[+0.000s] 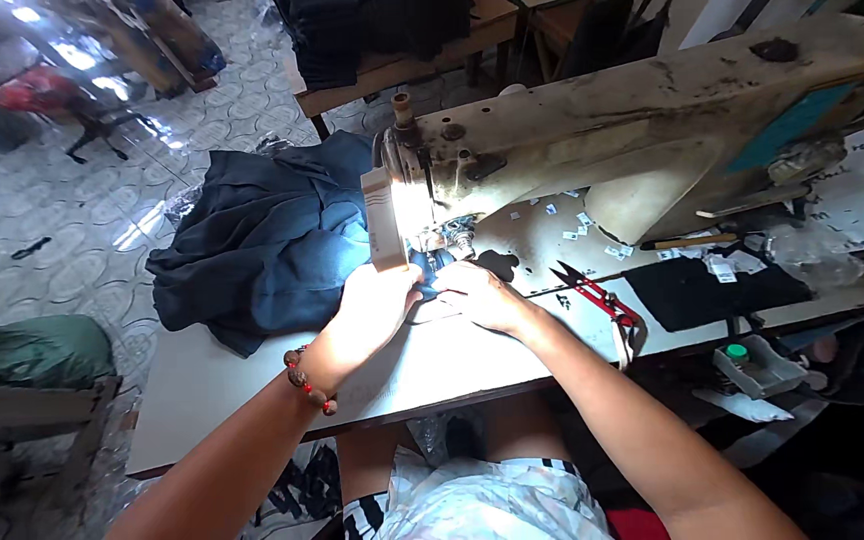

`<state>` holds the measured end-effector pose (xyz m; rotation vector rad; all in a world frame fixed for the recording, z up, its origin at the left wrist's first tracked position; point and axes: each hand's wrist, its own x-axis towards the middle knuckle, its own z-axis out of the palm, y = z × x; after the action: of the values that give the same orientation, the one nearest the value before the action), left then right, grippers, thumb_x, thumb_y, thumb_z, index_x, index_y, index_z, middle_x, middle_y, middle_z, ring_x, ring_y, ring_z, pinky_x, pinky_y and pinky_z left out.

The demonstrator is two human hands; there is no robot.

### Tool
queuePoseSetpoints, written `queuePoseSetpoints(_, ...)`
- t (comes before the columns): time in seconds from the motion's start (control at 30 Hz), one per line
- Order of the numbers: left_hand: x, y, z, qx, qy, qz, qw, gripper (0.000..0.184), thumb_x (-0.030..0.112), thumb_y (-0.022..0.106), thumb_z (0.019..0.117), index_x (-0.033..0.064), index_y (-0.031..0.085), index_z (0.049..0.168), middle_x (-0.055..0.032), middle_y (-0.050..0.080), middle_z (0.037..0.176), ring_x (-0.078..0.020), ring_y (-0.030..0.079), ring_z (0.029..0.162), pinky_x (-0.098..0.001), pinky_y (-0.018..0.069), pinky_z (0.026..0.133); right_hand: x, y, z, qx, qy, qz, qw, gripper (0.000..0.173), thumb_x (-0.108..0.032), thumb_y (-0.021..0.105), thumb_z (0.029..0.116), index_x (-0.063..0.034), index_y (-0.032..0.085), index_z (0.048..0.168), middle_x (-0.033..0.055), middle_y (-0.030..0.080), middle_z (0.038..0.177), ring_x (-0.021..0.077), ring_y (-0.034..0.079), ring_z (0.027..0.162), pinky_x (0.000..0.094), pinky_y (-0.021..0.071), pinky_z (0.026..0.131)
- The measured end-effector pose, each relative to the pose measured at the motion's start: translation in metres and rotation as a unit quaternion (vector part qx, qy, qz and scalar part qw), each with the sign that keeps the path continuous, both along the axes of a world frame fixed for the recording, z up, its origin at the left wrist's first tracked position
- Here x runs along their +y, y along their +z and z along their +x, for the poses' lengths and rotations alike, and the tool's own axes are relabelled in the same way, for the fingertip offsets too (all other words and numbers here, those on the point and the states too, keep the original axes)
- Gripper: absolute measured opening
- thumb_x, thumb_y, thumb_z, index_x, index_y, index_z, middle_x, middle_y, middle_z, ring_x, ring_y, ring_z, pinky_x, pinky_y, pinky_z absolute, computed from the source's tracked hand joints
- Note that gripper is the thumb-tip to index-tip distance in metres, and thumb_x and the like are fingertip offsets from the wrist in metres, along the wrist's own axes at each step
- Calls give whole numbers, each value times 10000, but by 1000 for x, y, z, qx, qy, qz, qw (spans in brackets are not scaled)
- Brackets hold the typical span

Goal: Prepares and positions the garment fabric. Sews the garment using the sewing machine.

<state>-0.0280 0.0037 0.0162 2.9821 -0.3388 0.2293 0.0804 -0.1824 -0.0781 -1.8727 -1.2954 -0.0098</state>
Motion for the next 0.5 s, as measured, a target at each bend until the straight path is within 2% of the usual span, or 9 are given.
queuePoseSetpoints(0.03,-3,-6,2,-9,-15,6,1000,92,187,749,922,117,757,981,-105,683,875,-299,692,841,-501,558,691,-1,0,0,-11,8,-1,1000,146,-83,631,952,-38,757,1011,119,720,1094,249,661,1128,398,509,1023)
queuePoseSetpoints(0.1,-13,-19,1,-1,-53,-6,999,103,215,765,904,114,774,914,-95,636,901,-272,653,827,-451,557,685,-6,-1,-6,-47,24,-9,999,159,-75,618,909,-60,771,949,108,723,1063,248,659,1125,407,516,1005)
queuePoseSetpoints(0.17,-16,-28,0,4,-87,-14,996,122,223,784,888,100,778,893,-106,658,1028,-280,653,874,-443,563,714,-10,-2,-15,-69,37,-3,997,120,-66,637,894,-48,752,863,103,718,978,229,677,1021,387,544,914)
queuePoseSetpoints(0.2,-12,-27,2,8,-101,-5,995,148,249,794,879,105,782,911,-102,682,1112,-287,659,897,-453,555,719,-13,-3,-19,-67,38,-1,997,116,-73,647,915,-41,744,861,98,712,952,214,678,980,368,547,884)
queuePoseSetpoints(0.23,-4,-26,5,7,-116,16,993,200,301,805,866,116,778,936,-90,705,1133,-291,671,896,-468,549,711,-15,-4,-22,-69,31,2,997,127,-89,655,924,-40,769,895,101,738,978,211,697,999,364,554,904)
queuePoseSetpoints(0.3,17,-28,10,7,-139,64,988,270,396,756,889,142,748,981,-64,713,989,-292,656,823,-479,502,675,-19,-6,-28,-80,12,-6,997,178,-134,645,948,-41,793,982,113,763,1070,225,709,1088,374,549,974)
queuePoseSetpoints(0.33,25,-30,11,10,-152,79,985,249,386,721,912,150,746,988,-55,697,928,-290,645,800,-471,487,662,-20,-7,-31,-86,4,-12,996,196,-153,641,956,-43,796,1005,113,765,1105,228,710,1118,377,550,990)
queuePoseSetpoints(0.43,27,-33,9,25,-159,90,983,187,319,676,963,151,747,1007,-66,668,909,-291,643,809,-446,493,651,-19,-9,-32,-103,-8,-13,995,216,-176,621,978,-56,798,1007,102,768,1121,222,710,1130,374,547,999)
queuePoseSetpoints(0.5,27,-34,9,29,-134,80,987,266,371,644,978,129,732,1044,-84,669,922,-301,652,825,-455,501,666,-16,-7,-29,-111,-16,-15,994,227,-188,614,979,-59,800,992,97,773,1094,221,718,1100,367,553,974)
